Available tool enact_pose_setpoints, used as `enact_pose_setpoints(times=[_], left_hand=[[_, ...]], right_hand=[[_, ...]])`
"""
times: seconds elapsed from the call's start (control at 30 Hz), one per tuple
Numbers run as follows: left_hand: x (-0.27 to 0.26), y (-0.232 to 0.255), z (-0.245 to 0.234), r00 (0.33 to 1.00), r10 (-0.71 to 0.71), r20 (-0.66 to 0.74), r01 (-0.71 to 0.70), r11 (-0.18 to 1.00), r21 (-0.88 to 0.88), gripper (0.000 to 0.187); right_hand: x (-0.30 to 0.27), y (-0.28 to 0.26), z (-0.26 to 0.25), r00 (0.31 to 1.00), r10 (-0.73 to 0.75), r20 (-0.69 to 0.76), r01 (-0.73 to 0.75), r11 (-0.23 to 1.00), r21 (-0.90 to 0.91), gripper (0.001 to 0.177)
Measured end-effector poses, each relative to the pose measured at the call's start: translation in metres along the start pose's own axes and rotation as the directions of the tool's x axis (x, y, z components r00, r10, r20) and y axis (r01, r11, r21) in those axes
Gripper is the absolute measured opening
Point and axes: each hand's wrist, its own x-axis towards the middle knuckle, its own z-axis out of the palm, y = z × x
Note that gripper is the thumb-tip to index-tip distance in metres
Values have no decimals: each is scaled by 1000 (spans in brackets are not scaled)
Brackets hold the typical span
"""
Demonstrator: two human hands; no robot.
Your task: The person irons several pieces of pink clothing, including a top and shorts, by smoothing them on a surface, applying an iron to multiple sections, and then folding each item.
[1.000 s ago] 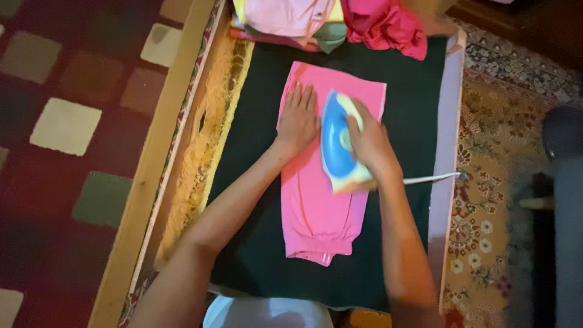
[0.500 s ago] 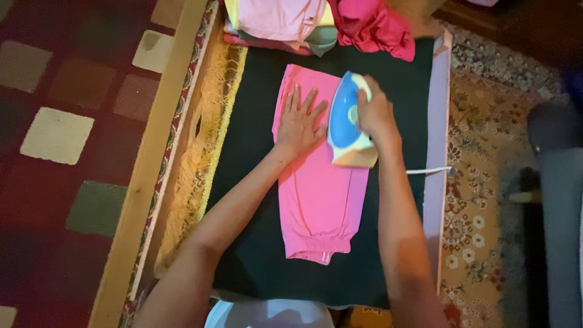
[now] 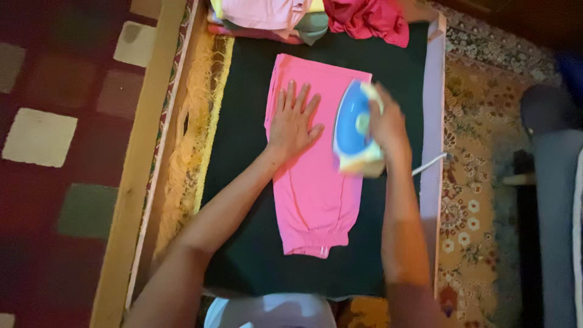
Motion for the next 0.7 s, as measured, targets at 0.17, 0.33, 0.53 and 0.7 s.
enact_pose_setpoints(times=[0.17,0.33,0.53,0.7], left_hand=[[-6,2,-15,999,-49,21,50,997,-64,74],[-3,3,-15,995,-98,33,100,993,-70,77],[-5,-1,-5,998,-52,-35,51,998,-32,77],[-14,4,-12,998,-47,-30,47,999,-24,76]], right_hand=[[46,-4,7,953,290,87,-293,956,21,46],[-93,-91,-40,831,477,288,-505,862,30,51],[-161,-103,-69,816,491,306,-539,838,91,51],[-53,-22,-23,993,-108,45,112,989,-95,40]])
